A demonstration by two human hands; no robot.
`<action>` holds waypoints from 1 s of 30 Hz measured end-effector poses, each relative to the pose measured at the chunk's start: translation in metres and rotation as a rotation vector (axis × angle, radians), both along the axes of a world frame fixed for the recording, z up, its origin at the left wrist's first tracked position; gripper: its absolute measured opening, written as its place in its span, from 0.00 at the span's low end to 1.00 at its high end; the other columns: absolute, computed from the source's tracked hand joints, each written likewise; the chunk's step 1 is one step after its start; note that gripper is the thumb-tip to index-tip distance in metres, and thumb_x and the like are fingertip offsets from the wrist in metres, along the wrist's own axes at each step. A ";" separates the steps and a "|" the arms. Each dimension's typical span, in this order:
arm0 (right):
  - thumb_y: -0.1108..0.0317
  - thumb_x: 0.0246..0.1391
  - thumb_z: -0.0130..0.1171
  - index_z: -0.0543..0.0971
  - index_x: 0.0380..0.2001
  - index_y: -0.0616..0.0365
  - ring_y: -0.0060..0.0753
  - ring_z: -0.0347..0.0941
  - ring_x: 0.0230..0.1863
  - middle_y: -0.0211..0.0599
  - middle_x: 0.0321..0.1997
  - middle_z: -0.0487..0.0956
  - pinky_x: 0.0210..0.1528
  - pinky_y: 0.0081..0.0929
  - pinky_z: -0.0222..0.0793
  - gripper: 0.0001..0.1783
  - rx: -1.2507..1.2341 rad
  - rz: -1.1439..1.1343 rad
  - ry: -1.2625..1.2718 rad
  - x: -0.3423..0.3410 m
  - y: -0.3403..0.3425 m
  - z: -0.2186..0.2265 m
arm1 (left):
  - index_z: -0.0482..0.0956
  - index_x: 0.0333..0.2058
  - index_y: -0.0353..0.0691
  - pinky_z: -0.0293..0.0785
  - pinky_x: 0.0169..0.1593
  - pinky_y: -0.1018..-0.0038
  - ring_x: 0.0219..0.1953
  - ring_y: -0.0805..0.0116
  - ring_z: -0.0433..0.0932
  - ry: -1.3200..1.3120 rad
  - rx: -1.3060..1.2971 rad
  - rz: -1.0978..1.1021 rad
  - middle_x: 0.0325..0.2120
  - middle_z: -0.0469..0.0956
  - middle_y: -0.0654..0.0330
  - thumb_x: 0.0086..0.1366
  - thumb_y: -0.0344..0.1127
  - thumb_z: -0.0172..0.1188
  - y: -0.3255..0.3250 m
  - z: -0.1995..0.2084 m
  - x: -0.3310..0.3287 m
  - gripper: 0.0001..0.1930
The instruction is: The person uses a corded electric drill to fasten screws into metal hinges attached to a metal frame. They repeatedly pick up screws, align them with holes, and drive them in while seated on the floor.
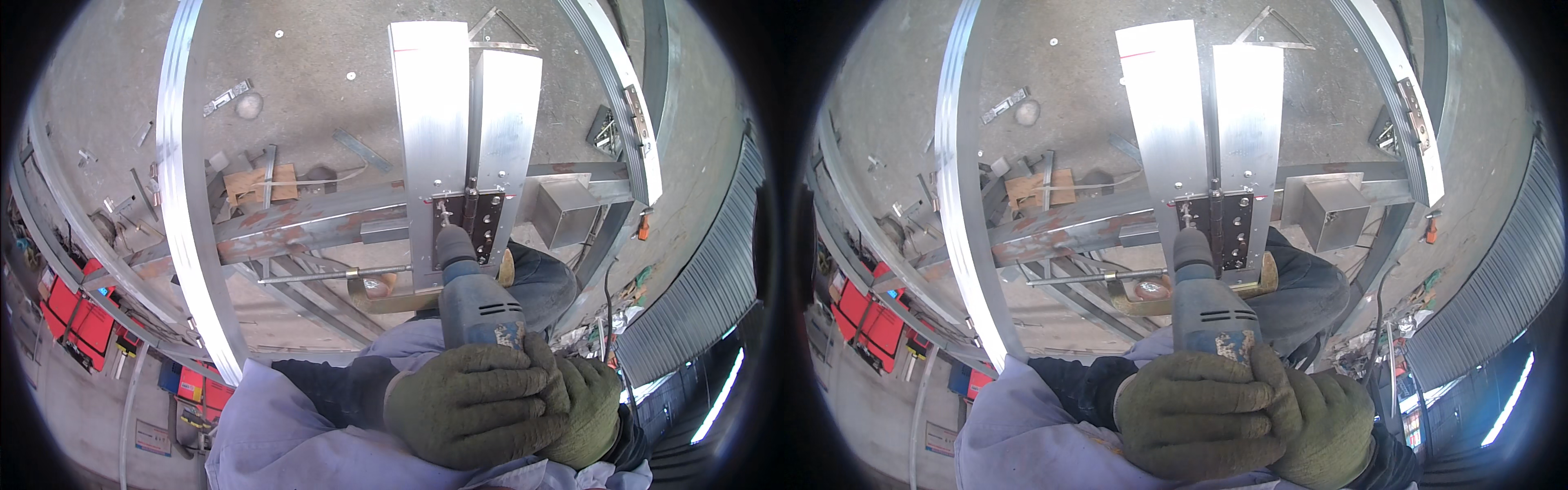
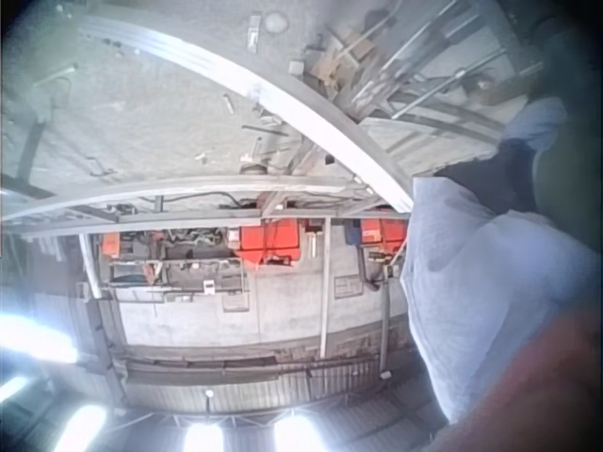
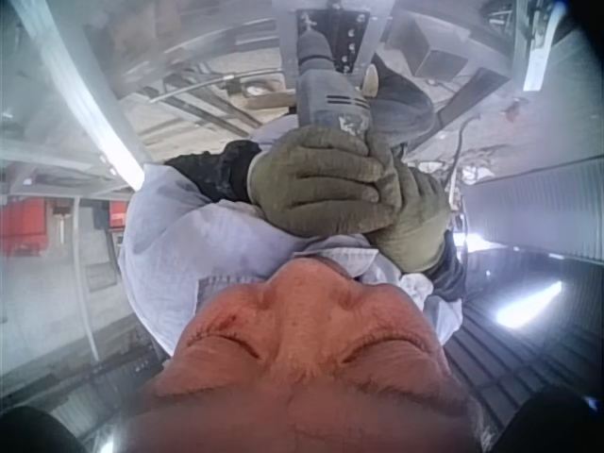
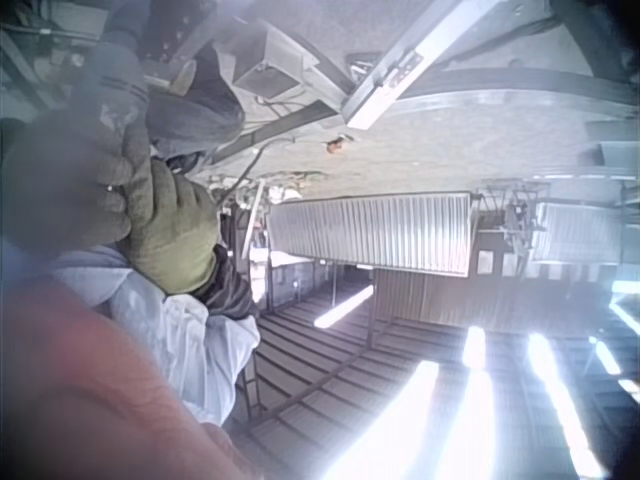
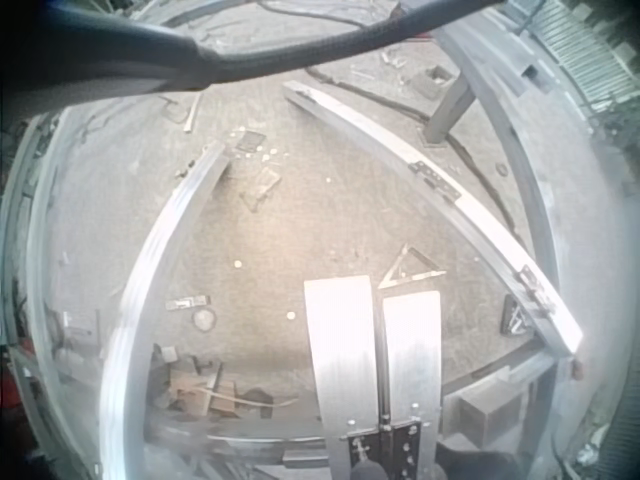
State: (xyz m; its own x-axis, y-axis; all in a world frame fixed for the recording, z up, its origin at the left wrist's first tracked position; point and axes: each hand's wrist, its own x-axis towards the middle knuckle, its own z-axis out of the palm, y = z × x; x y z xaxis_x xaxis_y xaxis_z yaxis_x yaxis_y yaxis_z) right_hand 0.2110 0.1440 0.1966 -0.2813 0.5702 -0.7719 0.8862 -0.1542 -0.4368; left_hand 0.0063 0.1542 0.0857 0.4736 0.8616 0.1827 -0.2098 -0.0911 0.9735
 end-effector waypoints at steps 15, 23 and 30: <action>0.54 0.56 0.64 0.75 0.68 0.65 0.52 0.82 0.37 0.51 0.54 0.84 0.37 0.51 0.76 0.40 0.035 0.051 0.089 0.000 0.011 -0.002 | 0.90 0.52 0.34 0.85 0.61 0.54 0.51 0.54 0.89 -0.069 -0.052 0.007 0.41 0.87 0.57 0.61 0.34 0.67 0.006 -0.001 -0.001 0.21; 0.57 0.55 0.63 0.75 0.69 0.66 0.51 0.82 0.36 0.53 0.55 0.84 0.37 0.49 0.76 0.39 0.005 0.077 0.082 0.002 0.014 0.002 | 0.90 0.53 0.35 0.85 0.60 0.55 0.51 0.54 0.87 -0.042 -0.024 0.059 0.40 0.85 0.58 0.61 0.33 0.67 0.001 -0.001 0.001 0.21; 0.60 0.55 0.63 0.74 0.69 0.68 0.50 0.82 0.37 0.55 0.57 0.84 0.38 0.48 0.76 0.40 0.014 0.115 0.079 -0.003 0.019 0.001 | 0.90 0.53 0.34 0.85 0.59 0.55 0.50 0.55 0.87 -0.064 -0.046 0.052 0.39 0.85 0.58 0.62 0.34 0.67 0.003 -0.003 -0.002 0.21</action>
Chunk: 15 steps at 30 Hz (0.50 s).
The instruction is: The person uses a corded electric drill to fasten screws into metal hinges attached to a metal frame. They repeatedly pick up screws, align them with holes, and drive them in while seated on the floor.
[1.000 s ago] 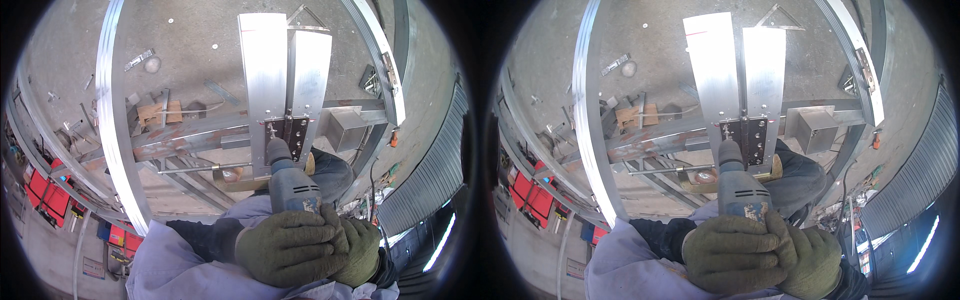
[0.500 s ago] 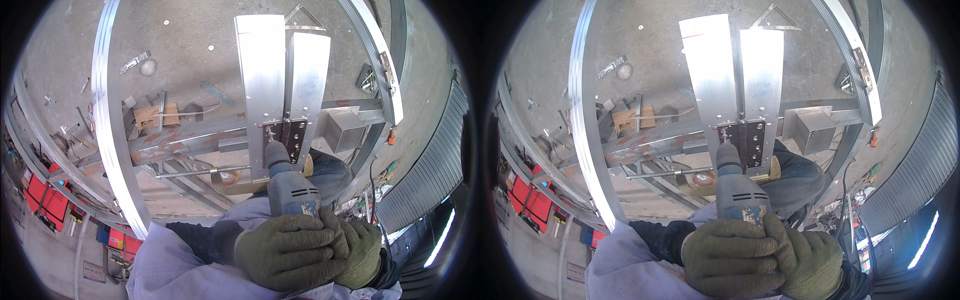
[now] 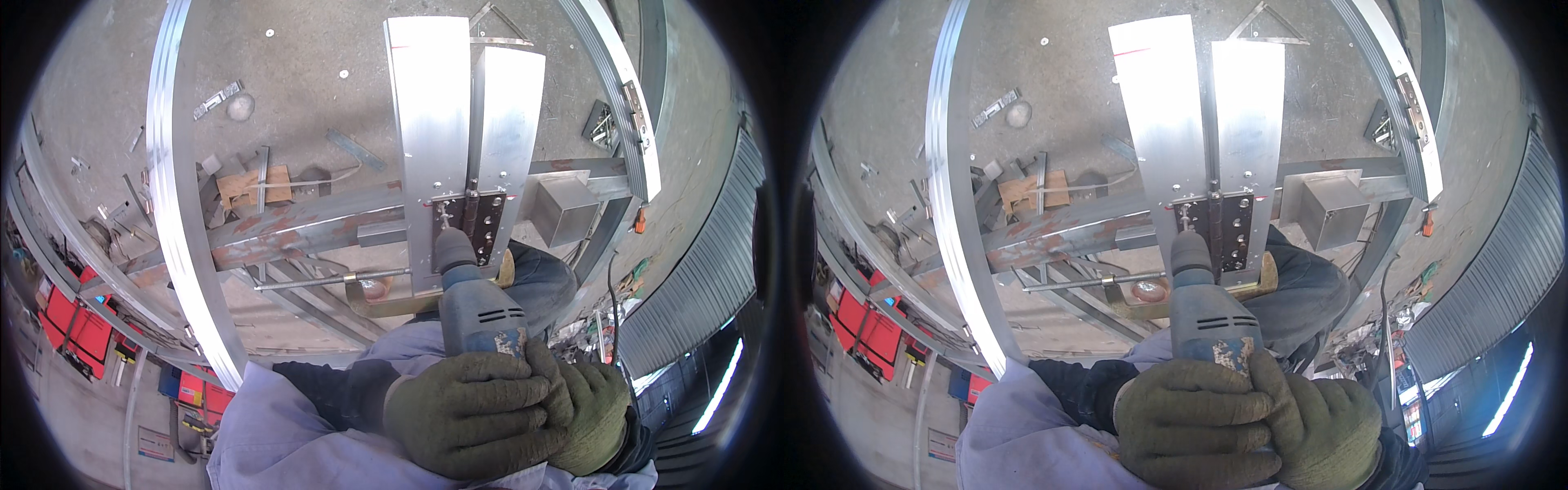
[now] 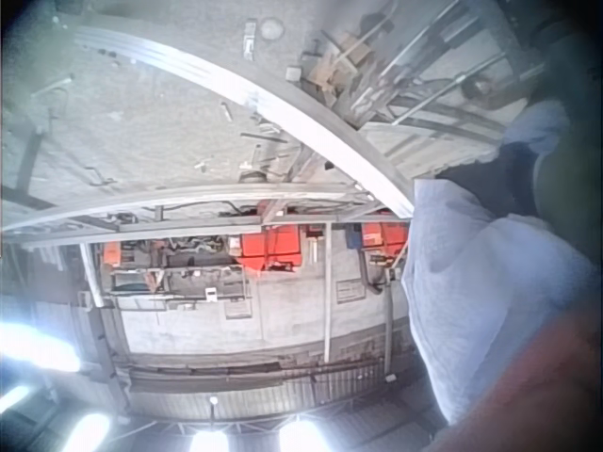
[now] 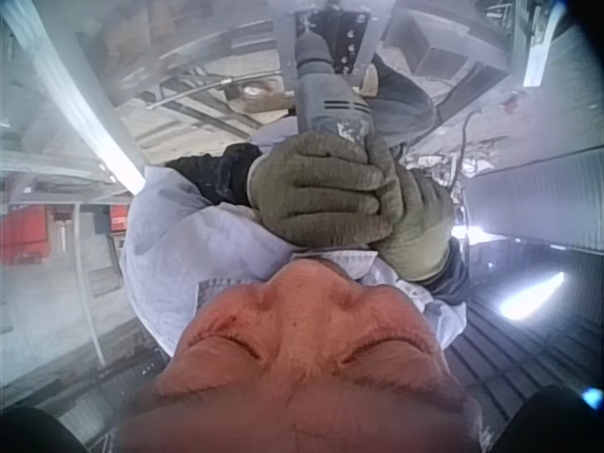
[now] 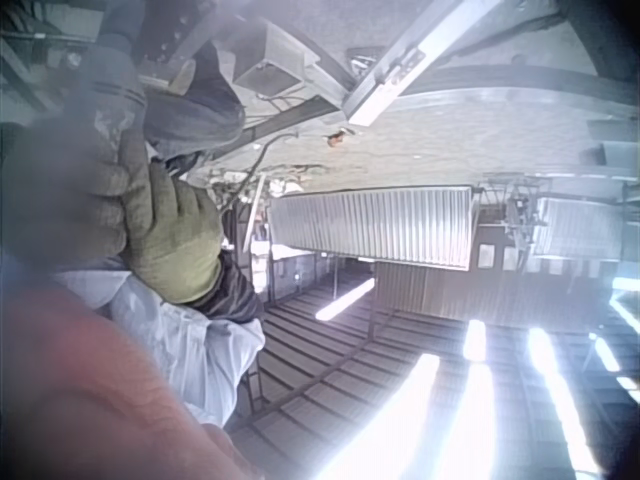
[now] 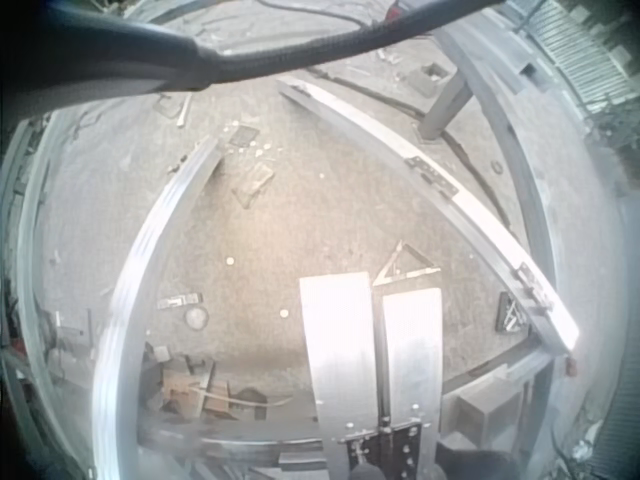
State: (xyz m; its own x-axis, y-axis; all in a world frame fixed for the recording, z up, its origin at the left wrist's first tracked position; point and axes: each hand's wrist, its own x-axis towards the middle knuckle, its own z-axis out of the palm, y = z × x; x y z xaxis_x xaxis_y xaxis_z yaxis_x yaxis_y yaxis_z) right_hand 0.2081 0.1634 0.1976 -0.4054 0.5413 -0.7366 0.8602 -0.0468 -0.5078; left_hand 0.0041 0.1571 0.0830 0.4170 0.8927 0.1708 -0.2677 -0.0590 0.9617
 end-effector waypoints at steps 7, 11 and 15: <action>0.60 0.54 0.63 0.75 0.69 0.69 0.49 0.82 0.39 0.55 0.58 0.84 0.39 0.48 0.77 0.40 0.038 -0.048 -0.012 0.000 -0.015 -0.002 | 0.92 0.48 0.41 0.83 0.62 0.54 0.54 0.54 0.88 -0.054 0.072 0.026 0.47 0.88 0.59 0.68 0.34 0.71 -0.010 -0.010 0.000 0.12; 0.59 0.54 0.63 0.75 0.69 0.68 0.48 0.83 0.40 0.54 0.58 0.84 0.40 0.48 0.77 0.40 0.024 -0.050 -0.030 -0.003 -0.014 0.000 | 0.92 0.47 0.41 0.83 0.59 0.55 0.52 0.55 0.88 -0.052 0.054 0.111 0.46 0.88 0.59 0.68 0.33 0.71 -0.015 -0.008 0.006 0.11; 0.59 0.53 0.64 0.75 0.69 0.68 0.49 0.83 0.41 0.54 0.58 0.84 0.41 0.48 0.77 0.41 -0.009 0.010 -0.030 -0.002 0.001 0.002 | 0.92 0.46 0.41 0.83 0.58 0.56 0.51 0.55 0.88 -0.049 0.050 0.122 0.45 0.88 0.59 0.68 0.33 0.70 -0.011 -0.009 0.009 0.10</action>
